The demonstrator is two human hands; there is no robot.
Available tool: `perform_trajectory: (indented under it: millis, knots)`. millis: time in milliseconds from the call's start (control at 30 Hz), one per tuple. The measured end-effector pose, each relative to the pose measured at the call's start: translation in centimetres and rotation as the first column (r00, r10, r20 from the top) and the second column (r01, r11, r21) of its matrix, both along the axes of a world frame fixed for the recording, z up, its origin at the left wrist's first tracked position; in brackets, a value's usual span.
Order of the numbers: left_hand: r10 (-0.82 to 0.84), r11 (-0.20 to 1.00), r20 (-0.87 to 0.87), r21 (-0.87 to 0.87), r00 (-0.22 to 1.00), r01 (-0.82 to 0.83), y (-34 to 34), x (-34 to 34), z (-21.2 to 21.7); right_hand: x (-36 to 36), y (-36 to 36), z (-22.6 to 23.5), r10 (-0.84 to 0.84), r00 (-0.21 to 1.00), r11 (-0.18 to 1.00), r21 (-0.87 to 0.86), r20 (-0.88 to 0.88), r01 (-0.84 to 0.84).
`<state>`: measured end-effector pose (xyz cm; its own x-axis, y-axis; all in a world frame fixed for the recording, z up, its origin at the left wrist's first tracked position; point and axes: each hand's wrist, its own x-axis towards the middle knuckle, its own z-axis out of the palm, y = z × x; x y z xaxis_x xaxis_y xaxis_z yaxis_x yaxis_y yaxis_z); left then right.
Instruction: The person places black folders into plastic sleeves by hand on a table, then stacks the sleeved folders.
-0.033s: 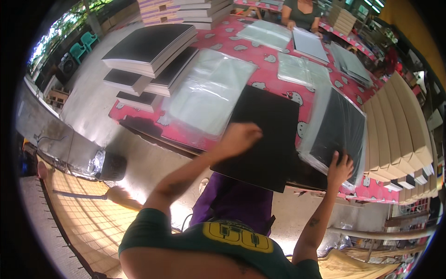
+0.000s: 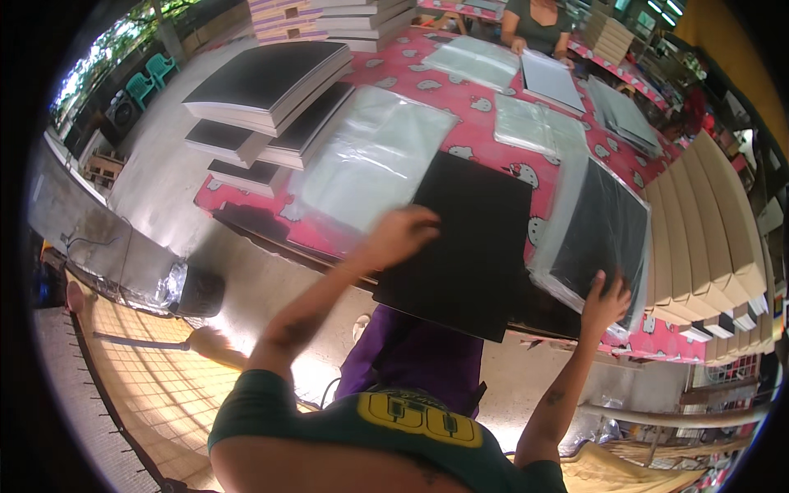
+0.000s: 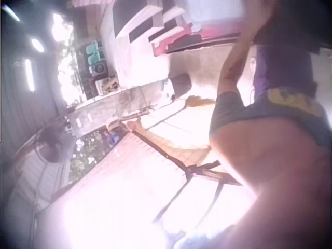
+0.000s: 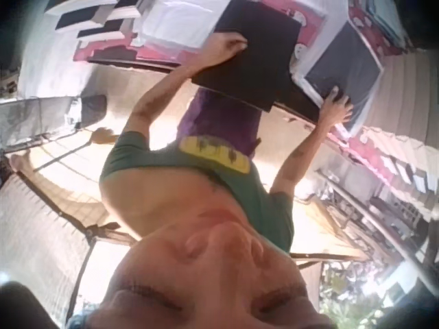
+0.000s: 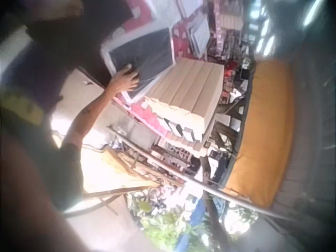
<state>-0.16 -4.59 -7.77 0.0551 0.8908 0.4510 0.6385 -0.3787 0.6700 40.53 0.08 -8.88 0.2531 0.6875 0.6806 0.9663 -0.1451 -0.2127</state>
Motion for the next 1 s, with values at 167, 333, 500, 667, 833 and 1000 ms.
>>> perform_trajectory:
  millis: [167, 333, 500, 667, 833, 1000]
  knots:
    - [0.06, 0.933, -0.286, -0.325, 0.956, -0.156, -2.4, -15.2, -2.1, -5.9, -1.5, 4.9, 0.459, 0.839, 0.88, 0.279, -0.293, -0.384]
    - [0.113, 0.987, 0.372, -0.152, 0.921, -0.059, -0.3, -10.2, 3.0, -16.8, -4.2, 2.7, 0.635, 0.171, 0.374, 0.106, -0.753, -0.921]
    - [-0.08, 0.944, 0.643, -0.196, 0.761, 0.265, -2.8, 1.7, 8.2, -25.3, -5.9, -0.5, -0.023, -0.652, 0.455, 0.573, -0.757, -0.681]
    - [0.072, 0.997, 0.243, -0.04, 0.967, -0.064, -3.5, 3.3, 3.9, -22.3, -5.7, 2.5, -0.088, -0.714, 0.383, 0.638, -0.695, -0.668]
    - [0.172, 0.978, 0.223, 0.076, 0.959, -0.193, -2.5, 4.4, 3.8, -20.0, -5.5, 1.6, 0.014, -0.754, 0.593, 0.612, -0.657, -0.523]
    - [0.358, 0.918, 0.176, 0.111, 0.917, -0.38, -1.0, 2.1, 3.1, -15.6, -3.7, -1.2, -0.185, -0.975, 0.627, 0.749, -0.123, -0.214]
